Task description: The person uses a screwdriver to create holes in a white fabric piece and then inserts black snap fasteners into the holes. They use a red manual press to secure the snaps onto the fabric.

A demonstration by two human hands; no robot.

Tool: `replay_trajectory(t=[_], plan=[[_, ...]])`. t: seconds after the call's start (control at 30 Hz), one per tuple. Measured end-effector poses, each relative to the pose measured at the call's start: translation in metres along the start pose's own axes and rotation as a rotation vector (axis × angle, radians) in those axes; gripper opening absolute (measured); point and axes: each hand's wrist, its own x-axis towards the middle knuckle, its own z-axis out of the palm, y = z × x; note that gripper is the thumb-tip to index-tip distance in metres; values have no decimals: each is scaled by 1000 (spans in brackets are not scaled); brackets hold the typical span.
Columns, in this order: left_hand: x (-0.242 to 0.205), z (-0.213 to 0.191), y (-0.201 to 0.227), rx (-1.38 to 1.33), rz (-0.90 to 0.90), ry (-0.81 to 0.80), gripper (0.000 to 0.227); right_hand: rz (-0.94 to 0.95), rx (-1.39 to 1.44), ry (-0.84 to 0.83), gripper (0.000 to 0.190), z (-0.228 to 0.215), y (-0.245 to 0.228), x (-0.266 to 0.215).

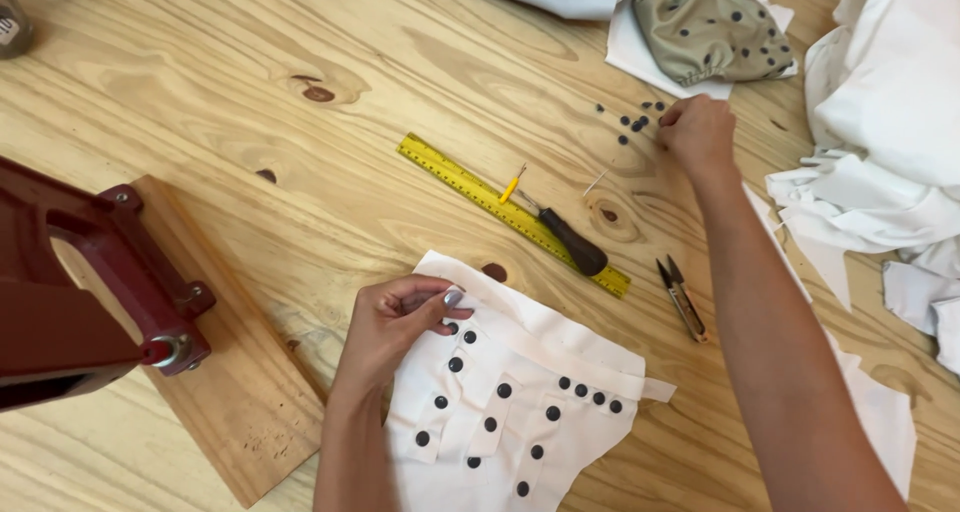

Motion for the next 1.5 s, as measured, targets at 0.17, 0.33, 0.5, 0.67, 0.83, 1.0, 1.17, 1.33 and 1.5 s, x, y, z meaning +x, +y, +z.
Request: replay_trajectory(t=[0.17,0.33,0.5,0.67,0.83,1.0,1.17,1.33,1.5], plan=[[2,2,6,-78,-52,66,19,-35,10,-23,20,-17,-7,-2],[1,1,10,-53,-71,75,21,-29,66,28,19,-44,-38,-26],[3,0,5,-41,-68,62,20,3,257,46,23,-44,-25,-31],[2,2,8,-30,-55,59,20,-95,134,-37,18,-54,-27,-30],[4,2,4,-33,-43,55,20,-175,-66,-62,15,-47,-28,-19],[4,2,4,-29,-31,70,19,-258,-354,-25,20,-14,-25,-10],[6,-1,-3,-111,-47,78,20,-230,-368,43,17,-5,-23,-20],[6,2,-4,-146,-158,156,18,-278,102,189,7,-32,-20,-43],[2,2,-1,-94,-139,106,22,90,1281,193,21,-137,-182,-170]])
